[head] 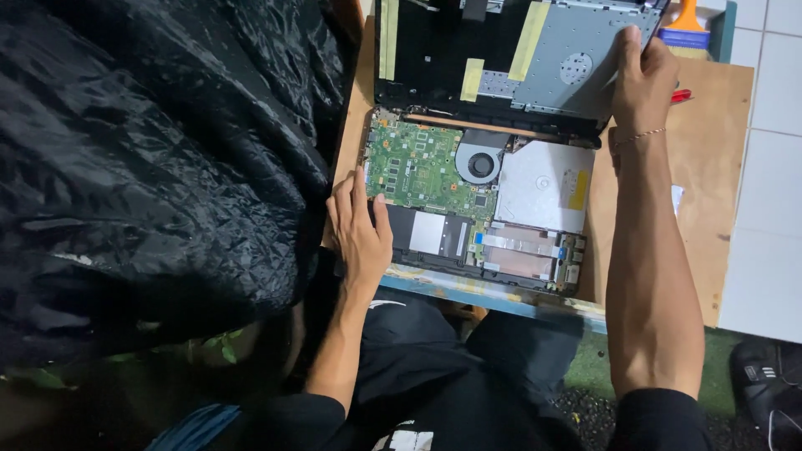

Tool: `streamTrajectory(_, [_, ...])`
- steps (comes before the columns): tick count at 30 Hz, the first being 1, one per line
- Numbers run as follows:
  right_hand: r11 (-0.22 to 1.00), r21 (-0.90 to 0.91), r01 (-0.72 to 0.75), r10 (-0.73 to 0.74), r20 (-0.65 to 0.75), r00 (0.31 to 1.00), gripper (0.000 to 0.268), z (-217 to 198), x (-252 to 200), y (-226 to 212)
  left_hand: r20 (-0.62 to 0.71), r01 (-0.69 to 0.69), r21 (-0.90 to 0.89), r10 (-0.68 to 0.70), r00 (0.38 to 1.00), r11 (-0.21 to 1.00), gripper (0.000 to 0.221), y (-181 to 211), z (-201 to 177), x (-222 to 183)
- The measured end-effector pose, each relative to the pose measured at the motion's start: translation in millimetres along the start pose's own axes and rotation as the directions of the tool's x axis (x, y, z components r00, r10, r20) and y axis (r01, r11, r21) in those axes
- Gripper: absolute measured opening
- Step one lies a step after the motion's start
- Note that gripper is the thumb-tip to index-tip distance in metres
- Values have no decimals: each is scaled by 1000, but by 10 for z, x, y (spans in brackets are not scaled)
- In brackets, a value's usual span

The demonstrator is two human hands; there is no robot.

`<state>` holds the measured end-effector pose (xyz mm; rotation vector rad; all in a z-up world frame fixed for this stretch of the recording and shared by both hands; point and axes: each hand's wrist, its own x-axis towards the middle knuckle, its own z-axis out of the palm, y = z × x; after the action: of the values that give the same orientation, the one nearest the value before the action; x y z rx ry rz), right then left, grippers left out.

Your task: Disassembling a laptop by removing the bottom cover, prying off the keyboard assembly, and disconnecting internal ribbon cables.

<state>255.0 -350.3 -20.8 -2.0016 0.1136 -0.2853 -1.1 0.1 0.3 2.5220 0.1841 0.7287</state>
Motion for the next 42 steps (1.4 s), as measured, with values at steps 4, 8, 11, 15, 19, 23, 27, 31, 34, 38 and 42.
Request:
streamTrajectory(4, [994,-106,35,-33,20,999,46,-16,86,100,-10,-19,-14,19,1000,1000,43,-19,9,-2])
streamTrajectory(8, [995,-96,17,-11,65,998,46,-32,152,151,-16,-18,-15,18,1000,1000,43,-16,-3,-1])
streamTrajectory(11, [988,-151,20,-12,55,998,50,-61,74,62,-14,1,-44,-1,1000,999,43,-49,23,-20])
streamTrajectory(15, [998,33,44,-46,63,997,45,-89,-393,-541,-26,30,-84,-32,999,996,45,-106,61,-69])
streamTrajectory(19, [908,-65,413,-418,-121,900,21,-164,-731,-730,-2,40,-137,-40,999,990,46,-158,24,-89])
streamTrajectory(23, [921,-176,347,-370,-125,920,20,-311,-1251,-809,76,68,-144,-58,995,987,53,-144,-48,-122])
streamTrajectory(27, [927,-223,302,-323,-63,944,31,-470,-1841,-913,65,19,-124,-11,998,992,50,-46,-212,-77])
streamTrajectory(31, [936,-302,180,-205,-54,977,31,-532,-2321,-874,6,43,-133,-42,999,990,46,-91,-162,-106])
streamTrajectory(34, [905,-388,175,-189,2,982,35,-562,-2615,-756,23,22,-138,-19,1000,990,46,-113,-178,-156])
streamTrajectory(38, [804,-460,377,-394,63,917,41,-571,-2797,-411,35,-15,-198,22,999,980,48,-77,-218,-224])
streamTrajectory(42, [839,-426,339,-371,8,929,36,-524,-2828,-414,17,-30,-185,33,999,982,51,-65,-221,-272])
